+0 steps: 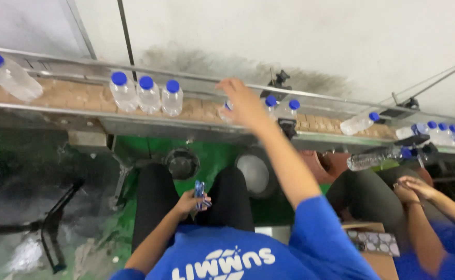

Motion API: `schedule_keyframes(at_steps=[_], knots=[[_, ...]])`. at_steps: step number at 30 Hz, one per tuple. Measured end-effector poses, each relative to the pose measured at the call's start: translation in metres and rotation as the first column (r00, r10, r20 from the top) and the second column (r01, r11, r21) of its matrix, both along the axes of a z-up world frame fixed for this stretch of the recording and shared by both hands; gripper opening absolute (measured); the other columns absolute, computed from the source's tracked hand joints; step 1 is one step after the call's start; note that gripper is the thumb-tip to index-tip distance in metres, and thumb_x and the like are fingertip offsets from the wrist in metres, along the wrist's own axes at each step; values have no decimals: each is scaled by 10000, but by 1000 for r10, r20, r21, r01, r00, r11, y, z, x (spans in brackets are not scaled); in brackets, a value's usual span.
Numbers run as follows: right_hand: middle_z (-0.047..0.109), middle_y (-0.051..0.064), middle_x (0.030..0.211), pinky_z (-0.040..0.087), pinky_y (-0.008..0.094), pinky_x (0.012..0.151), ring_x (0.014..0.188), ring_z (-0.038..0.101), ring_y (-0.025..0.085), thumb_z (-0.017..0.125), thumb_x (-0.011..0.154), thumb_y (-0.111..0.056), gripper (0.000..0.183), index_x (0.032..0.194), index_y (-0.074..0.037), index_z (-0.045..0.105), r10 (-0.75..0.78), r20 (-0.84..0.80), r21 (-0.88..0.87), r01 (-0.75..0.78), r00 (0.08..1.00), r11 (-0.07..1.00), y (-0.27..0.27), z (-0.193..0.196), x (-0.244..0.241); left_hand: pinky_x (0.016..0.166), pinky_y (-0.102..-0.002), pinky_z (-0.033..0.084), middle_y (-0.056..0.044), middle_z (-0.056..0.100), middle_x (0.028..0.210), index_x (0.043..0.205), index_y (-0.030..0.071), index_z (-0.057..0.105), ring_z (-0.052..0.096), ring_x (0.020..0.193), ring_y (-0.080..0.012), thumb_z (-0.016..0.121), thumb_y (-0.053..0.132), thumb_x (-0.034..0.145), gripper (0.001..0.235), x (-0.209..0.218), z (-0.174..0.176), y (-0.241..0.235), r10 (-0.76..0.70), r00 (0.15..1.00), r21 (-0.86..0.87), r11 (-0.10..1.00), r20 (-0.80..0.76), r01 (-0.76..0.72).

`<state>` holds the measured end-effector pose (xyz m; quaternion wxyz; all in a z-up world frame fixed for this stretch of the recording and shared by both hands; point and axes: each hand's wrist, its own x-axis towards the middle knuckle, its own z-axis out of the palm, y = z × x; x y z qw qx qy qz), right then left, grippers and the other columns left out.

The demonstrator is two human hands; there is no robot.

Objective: Placing blue plastic caps onto clear water bottles on a moving conveyor belt.

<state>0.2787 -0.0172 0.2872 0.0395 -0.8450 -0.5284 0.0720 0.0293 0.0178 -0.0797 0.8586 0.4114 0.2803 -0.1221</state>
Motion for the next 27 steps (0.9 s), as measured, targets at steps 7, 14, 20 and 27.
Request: schedule_keyframes(at_steps=[7,14,20,27], knots=[[689,97,1103,493,376,931,1029,656,262,599,967,-150,116,1047,-85,653,37,-457,622,289,889,727,-58,-257,-122,669,-373,608,-275,783,1001,1139,-56,632,733,741,-331,678,21,925,233,9,-5,1,101,993,-11,995,-60,-102],[765,7,990,529,286,880,907,704,142,597,1001,-227,135,1030,-134,691,-144,-736,366,567,662,738,-76,-361,-126,648,-392,621,-311,771,888,1067,-113,711,754,718,-352,713,29,910,212,11,-31,2,112,988,-14,993,-104,-114],[759,26,1045,526,273,946,1012,708,134,668,934,-418,332,1075,-120,706,-185,-960,33,737,212,675,-75,-319,-130,778,-423,650,-285,758,952,1171,-78,699,749,831,-353,713,113,949,293,16,-2,9,303,940,33,953,-159,-302],[739,-3,954,568,248,851,897,707,106,804,889,-196,170,1021,-143,712,-108,-983,4,607,149,795,-81,-332,-127,810,-406,654,-241,725,1040,1210,-60,684,736,905,-341,732,211,924,397,15,34,17,325,926,81,945,-191,-316]])
